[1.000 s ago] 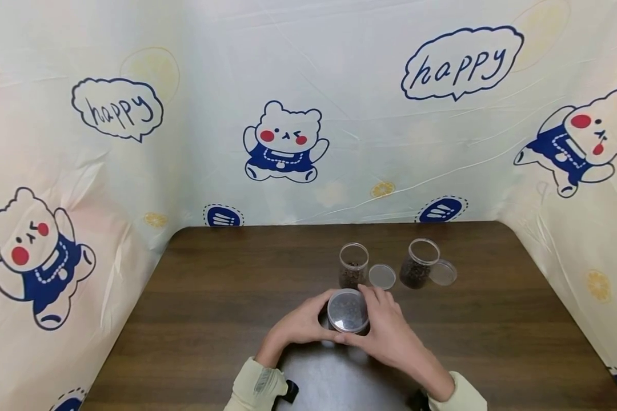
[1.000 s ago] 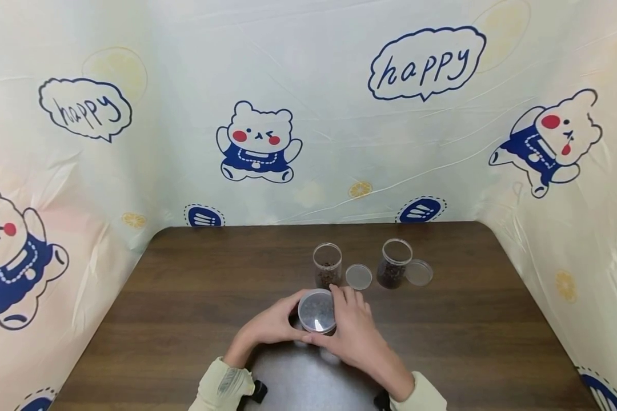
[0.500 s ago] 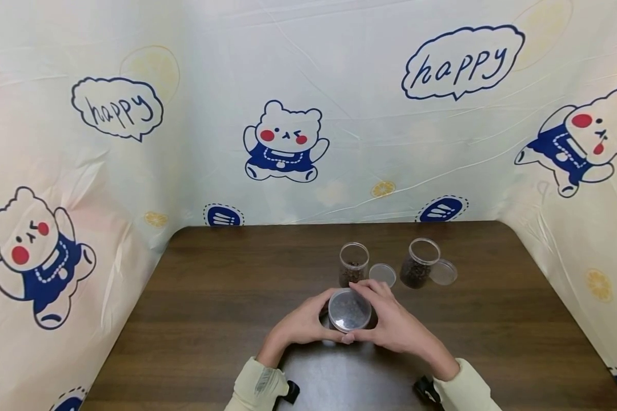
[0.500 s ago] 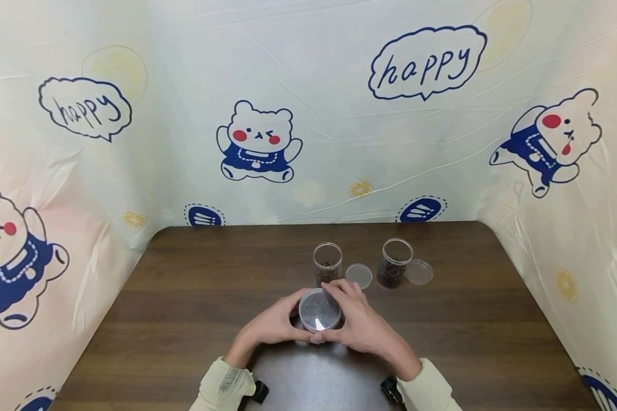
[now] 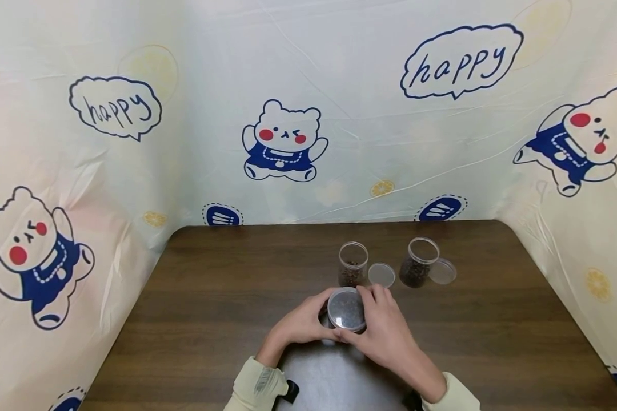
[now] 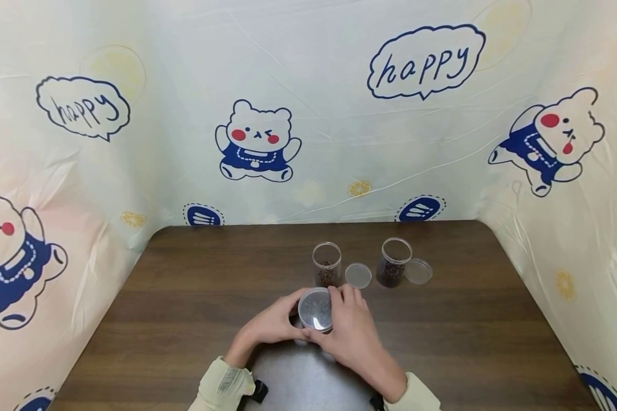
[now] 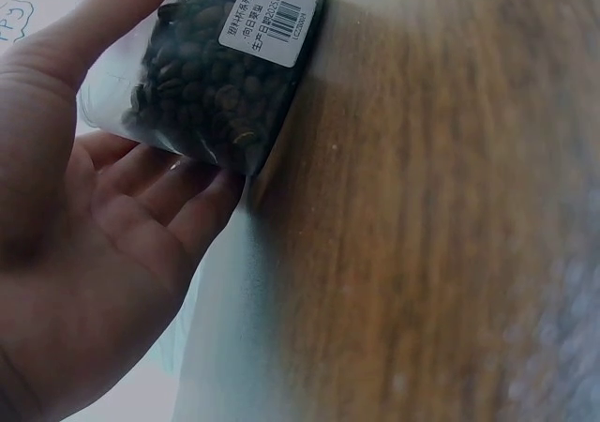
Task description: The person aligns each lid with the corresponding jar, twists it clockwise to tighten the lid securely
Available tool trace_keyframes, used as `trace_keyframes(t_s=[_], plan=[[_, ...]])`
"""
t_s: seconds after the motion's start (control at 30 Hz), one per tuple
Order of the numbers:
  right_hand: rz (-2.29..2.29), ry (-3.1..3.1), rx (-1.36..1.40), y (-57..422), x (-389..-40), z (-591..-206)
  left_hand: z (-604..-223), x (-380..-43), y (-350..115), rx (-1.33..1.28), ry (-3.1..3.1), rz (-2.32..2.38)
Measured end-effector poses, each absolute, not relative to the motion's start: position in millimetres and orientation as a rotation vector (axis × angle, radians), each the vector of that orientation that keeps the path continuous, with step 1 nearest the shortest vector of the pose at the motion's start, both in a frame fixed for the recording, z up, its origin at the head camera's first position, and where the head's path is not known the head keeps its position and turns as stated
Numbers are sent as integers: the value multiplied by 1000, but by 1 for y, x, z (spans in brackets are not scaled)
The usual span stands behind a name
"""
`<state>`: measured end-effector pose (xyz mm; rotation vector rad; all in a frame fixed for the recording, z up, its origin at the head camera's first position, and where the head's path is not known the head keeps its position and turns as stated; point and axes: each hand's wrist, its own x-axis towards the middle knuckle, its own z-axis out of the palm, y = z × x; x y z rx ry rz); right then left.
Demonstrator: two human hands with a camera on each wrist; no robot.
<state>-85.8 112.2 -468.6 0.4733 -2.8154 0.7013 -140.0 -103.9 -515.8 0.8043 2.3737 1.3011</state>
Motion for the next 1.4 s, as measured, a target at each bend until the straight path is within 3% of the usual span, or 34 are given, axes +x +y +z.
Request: trace_keyframes(t_s=[0.17, 0.43, 0.7, 1.4], plan=[[566, -2775, 431, 106, -81, -469, -516, -140, -104, 798, 2375, 1291], [996, -2967, 642, 126, -92, -457, -518, -138, -103, 773, 2358, 1303], [958, -2924, 789, 136, -99, -457, -519, -137, -103, 743, 2335, 1333], [460, -2752, 416, 103, -79, -465, -515, -141, -104, 780, 2269, 1404]])
